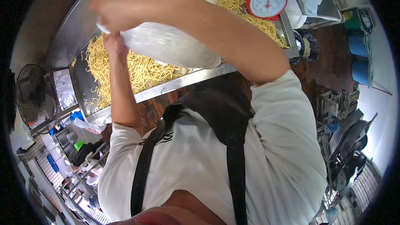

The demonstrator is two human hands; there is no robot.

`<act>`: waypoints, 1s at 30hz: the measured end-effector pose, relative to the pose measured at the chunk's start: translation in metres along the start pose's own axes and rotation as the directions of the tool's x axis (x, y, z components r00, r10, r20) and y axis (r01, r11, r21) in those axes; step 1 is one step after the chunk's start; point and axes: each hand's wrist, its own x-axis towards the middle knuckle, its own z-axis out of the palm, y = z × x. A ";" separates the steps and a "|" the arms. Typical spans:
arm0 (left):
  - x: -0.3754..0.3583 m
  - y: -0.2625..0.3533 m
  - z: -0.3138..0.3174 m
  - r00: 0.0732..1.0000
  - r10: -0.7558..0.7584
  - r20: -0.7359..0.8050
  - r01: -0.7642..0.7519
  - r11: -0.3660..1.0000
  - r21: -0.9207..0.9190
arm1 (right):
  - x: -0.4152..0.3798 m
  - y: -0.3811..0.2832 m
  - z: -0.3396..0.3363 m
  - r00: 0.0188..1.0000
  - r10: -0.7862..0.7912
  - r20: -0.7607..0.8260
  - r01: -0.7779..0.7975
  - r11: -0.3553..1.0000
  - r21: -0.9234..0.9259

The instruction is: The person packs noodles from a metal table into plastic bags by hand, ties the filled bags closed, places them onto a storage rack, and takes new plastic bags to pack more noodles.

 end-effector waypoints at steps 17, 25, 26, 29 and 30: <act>0.063 -0.116 0.073 0.925 0.030 0.378 -0.376 0.210 0.903 | -0.323 0.116 0.178 0.228 0.972 0.057 -0.969 0.221 0.113; 0.080 -0.037 0.124 0.888 -0.392 0.242 0.319 0.902 0.291 | -0.259 0.094 0.152 0.293 0.956 0.003 -0.478 0.144 0.867; 0.087 -0.021 0.131 0.896 -0.352 0.272 0.299 0.929 0.217 | -0.241 0.091 0.131 0.321 0.947 -0.012 -0.422 0.155 0.893; 0.109 0.037 0.130 0.885 -0.290 0.364 0.297 0.954 0.037 | -0.189 0.087 0.081 0.507 0.848 -0.152 -0.240 0.308 0.921; 0.112 0.056 0.125 0.857 -0.304 0.417 0.331 0.944 0.008 | -0.171 0.086 0.064 0.556 0.821 -0.125 -0.307 0.344 0.887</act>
